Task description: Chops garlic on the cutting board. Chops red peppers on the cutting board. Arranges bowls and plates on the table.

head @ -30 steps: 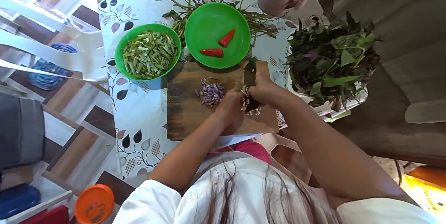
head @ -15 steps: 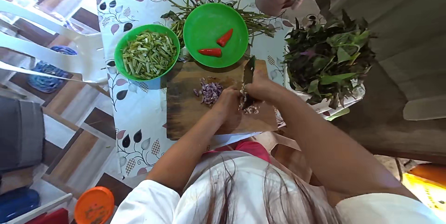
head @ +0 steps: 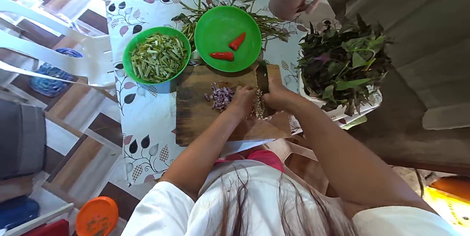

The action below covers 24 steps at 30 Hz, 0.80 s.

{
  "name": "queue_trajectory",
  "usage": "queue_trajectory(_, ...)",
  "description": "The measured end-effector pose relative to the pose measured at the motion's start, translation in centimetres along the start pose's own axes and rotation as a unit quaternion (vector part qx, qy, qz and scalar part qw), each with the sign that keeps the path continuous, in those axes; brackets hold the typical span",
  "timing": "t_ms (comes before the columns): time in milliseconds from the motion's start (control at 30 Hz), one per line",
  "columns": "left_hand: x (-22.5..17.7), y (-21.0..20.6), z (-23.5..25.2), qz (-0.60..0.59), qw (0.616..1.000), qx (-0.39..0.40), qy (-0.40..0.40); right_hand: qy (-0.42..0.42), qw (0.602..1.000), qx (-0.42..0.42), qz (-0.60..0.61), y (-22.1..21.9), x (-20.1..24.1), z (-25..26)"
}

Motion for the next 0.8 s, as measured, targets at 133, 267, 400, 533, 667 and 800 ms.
queue_trajectory(133, -0.3, -0.1, -0.9, -0.033, 0.999, 0.016, -0.004, -0.014, 0.999, -0.003, 0.031, 0.0, 0.6, -0.6)
queue_trajectory(267, 0.2, -0.4, -2.2, -0.068, 0.998, -0.012, -0.012, -0.033, 0.999, -0.006, 0.027, -1.1, 2.1, -1.6)
queue_trajectory(400, 1.0, -0.7, -2.6, -0.089, 0.995, -0.031, -0.027, -0.033, 0.997, -0.003, 0.066, -0.2, 2.0, -0.9)
queue_trajectory(533, 1.6, -1.2, -2.3, -0.108, 0.988, -0.093, -0.057, -0.031, 0.996, -0.041, 0.072, -2.1, 2.7, -1.8)
queue_trajectory(667, 1.8, -1.4, -2.0, -0.117, 0.987, -0.097, -0.052, -0.057, 0.997, -0.006, 0.057, -0.9, 3.3, -0.9)
queue_trajectory(800, 1.8, -1.1, -1.9, -0.112, 0.986, -0.116, -0.045, -0.065, 0.996, -0.026, 0.061, -1.9, 4.6, -1.8)
Point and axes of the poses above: each hand's wrist, its own z-axis towards the middle knuckle, its own y-axis out of the back of the hand, x = y × z, the point moved 1 cm from there along z, towards the middle knuckle, and after that the axes turned 14 degrees about y, right-handed, at the moved point
